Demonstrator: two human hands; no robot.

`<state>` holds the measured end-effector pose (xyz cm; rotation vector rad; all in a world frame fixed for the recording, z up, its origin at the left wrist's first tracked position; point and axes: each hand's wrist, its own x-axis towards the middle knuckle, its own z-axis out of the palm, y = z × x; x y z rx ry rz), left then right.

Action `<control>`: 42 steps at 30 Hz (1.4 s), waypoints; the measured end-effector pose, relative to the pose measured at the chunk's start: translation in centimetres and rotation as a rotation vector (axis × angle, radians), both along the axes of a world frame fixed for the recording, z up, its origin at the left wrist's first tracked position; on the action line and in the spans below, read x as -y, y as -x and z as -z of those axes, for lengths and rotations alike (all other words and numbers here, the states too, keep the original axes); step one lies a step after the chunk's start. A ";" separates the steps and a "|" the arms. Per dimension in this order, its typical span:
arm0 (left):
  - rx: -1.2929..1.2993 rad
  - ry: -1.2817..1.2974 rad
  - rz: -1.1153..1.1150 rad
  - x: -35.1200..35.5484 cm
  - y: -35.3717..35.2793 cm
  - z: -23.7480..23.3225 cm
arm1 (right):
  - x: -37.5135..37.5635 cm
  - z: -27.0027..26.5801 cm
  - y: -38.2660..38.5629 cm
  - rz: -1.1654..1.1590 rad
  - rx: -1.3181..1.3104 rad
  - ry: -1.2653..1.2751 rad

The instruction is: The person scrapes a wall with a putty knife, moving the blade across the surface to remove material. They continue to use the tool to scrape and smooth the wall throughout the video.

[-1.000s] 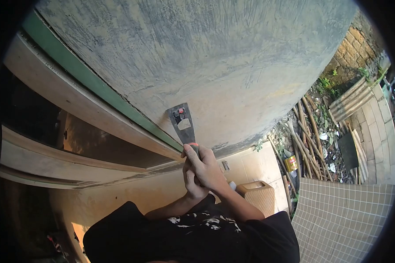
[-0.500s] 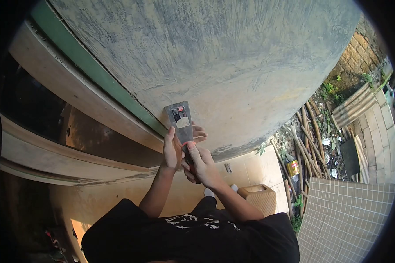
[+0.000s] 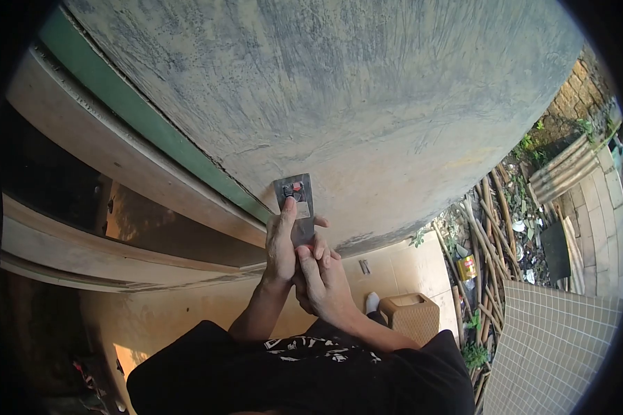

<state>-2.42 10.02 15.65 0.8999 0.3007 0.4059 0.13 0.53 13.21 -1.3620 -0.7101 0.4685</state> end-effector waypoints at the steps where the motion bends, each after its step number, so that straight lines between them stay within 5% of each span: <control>1: -0.007 0.010 0.004 0.1 -0.1 0.3 | 0.1 0.4 0.0 -0.010 0.070 -0.050; 4: -0.004 -0.038 -0.080 0.1 -0.6 0.9 | 0.1 1.6 -0.5 -0.124 -0.250 0.020; 12: -0.026 -0.223 -0.134 -0.5 -1.5 0.0 | -1.6 1.7 -0.9 0.004 -0.080 -0.126; 17: -0.082 -0.226 -0.137 0.0 -0.9 0.4 | 0.2 -0.4 -0.7 -0.168 -0.425 -0.021; 27: -0.086 -0.153 -0.111 0.1 -1.1 0.0 | -0.2 0.3 -0.6 -0.085 -0.299 -0.121; 34: -0.109 -0.271 -0.191 0.6 -1.4 0.1 | 0.6 0.1 -0.9 -0.240 -0.514 -0.090; 42: -0.153 -0.307 -0.210 0.1 -1.8 0.4 | -0.4 1.3 -0.9 -0.122 -0.239 -0.118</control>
